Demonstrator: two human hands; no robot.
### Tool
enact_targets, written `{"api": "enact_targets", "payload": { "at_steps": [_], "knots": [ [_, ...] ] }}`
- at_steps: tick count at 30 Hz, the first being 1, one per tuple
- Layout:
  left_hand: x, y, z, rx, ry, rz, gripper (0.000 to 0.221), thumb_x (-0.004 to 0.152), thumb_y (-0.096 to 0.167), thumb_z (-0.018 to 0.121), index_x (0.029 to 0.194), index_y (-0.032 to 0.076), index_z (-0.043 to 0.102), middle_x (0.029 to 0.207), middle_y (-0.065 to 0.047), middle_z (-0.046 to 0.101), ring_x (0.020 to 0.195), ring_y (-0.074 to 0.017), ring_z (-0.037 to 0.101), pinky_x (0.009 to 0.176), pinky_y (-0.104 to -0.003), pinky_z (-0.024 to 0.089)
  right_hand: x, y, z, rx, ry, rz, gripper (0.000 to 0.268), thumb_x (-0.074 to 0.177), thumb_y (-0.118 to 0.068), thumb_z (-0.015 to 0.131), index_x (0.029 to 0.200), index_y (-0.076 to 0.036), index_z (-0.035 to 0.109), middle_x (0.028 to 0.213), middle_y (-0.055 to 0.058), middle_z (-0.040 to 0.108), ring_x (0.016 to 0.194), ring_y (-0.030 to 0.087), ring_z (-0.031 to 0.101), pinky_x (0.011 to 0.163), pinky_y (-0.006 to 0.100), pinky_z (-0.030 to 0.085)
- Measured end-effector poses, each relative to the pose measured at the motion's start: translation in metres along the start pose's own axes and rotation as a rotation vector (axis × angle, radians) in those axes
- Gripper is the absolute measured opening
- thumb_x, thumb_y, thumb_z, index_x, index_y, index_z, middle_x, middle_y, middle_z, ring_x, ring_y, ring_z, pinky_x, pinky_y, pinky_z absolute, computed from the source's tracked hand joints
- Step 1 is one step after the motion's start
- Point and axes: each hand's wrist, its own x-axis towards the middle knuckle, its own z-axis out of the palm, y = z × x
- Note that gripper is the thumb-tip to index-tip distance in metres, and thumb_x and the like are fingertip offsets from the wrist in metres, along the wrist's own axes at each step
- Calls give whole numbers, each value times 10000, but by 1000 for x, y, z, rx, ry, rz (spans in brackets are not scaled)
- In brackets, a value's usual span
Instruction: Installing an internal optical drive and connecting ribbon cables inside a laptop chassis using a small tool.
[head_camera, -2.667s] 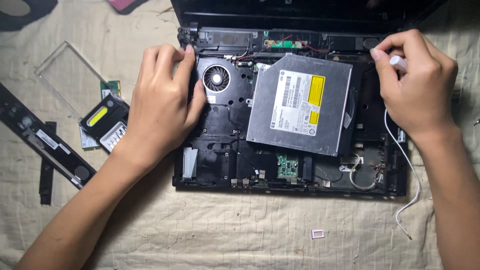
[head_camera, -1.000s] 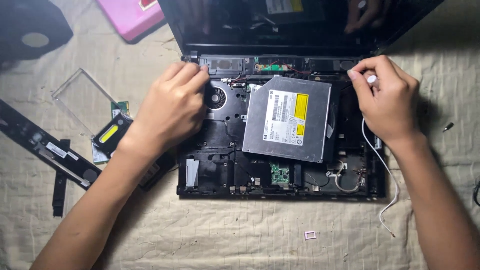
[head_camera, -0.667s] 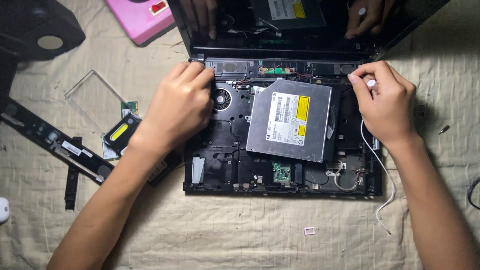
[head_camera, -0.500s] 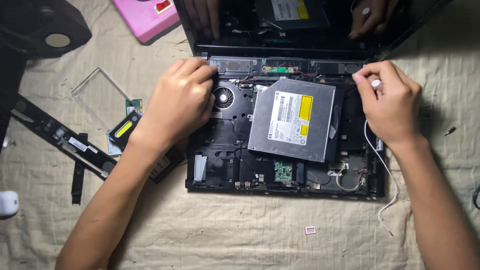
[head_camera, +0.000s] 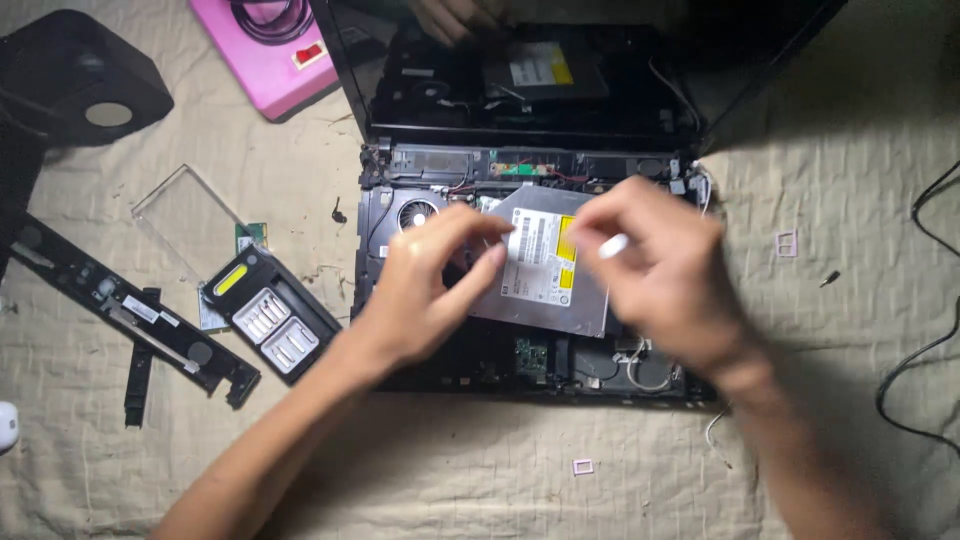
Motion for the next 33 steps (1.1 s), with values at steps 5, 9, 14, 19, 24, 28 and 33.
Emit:
{"api": "enact_targets", "payload": {
  "at_steps": [5,9,14,19,24,28,33],
  "knots": [
    [-23,-15,15,-268,9,-33,224,1046,206,554,1041,18,674,941,-80,697,834,-173,651,764,-288,504,-14,-9,45,121,-79,-202,80,977,-6,680,1023,-22,616,866,80,604,728,184,598,656,287,465],
    [-23,-15,12,-406,-57,-39,376,1090,254,434,985,-3,687,916,-87,696,827,-174,663,769,-287,512,-28,-2,58,8,-58,-287,170,950,119,545,981,-46,570,841,57,526,657,194,505,578,285,390],
    [-26,-20,14,-465,-33,-42,210,1043,165,569,943,2,655,888,-92,671,792,-164,645,735,-258,526,-30,3,53,-133,-7,-333,126,951,81,658,1051,21,610,952,116,626,782,222,658,608,308,497],
    [-32,-21,16,-451,16,-64,110,965,102,697,945,-3,723,900,-103,735,801,-149,693,735,-237,558,-31,-1,54,-293,61,-452,92,1013,68,605,1071,33,666,915,109,595,731,204,634,542,315,476],
    [-37,-20,19,-722,2,-301,115,900,76,753,881,-38,754,751,-130,725,641,-158,664,585,-229,561,-31,-12,52,-331,111,-483,105,1041,32,548,1008,63,643,882,125,572,697,205,596,491,297,406],
    [-44,-29,21,-821,-17,-328,109,888,70,778,869,-33,747,772,-127,743,605,-136,673,564,-208,570,-28,-17,42,-262,99,-548,149,1048,-7,545,1053,109,638,932,172,627,728,247,635,535,306,438],
    [-53,-43,28,-1264,-145,-506,134,901,54,773,887,-71,727,739,-211,699,631,-218,690,554,-252,598,-19,-22,40,-334,174,-695,127,997,-29,695,927,74,721,870,139,656,662,181,632,508,255,424]
  ]
}}
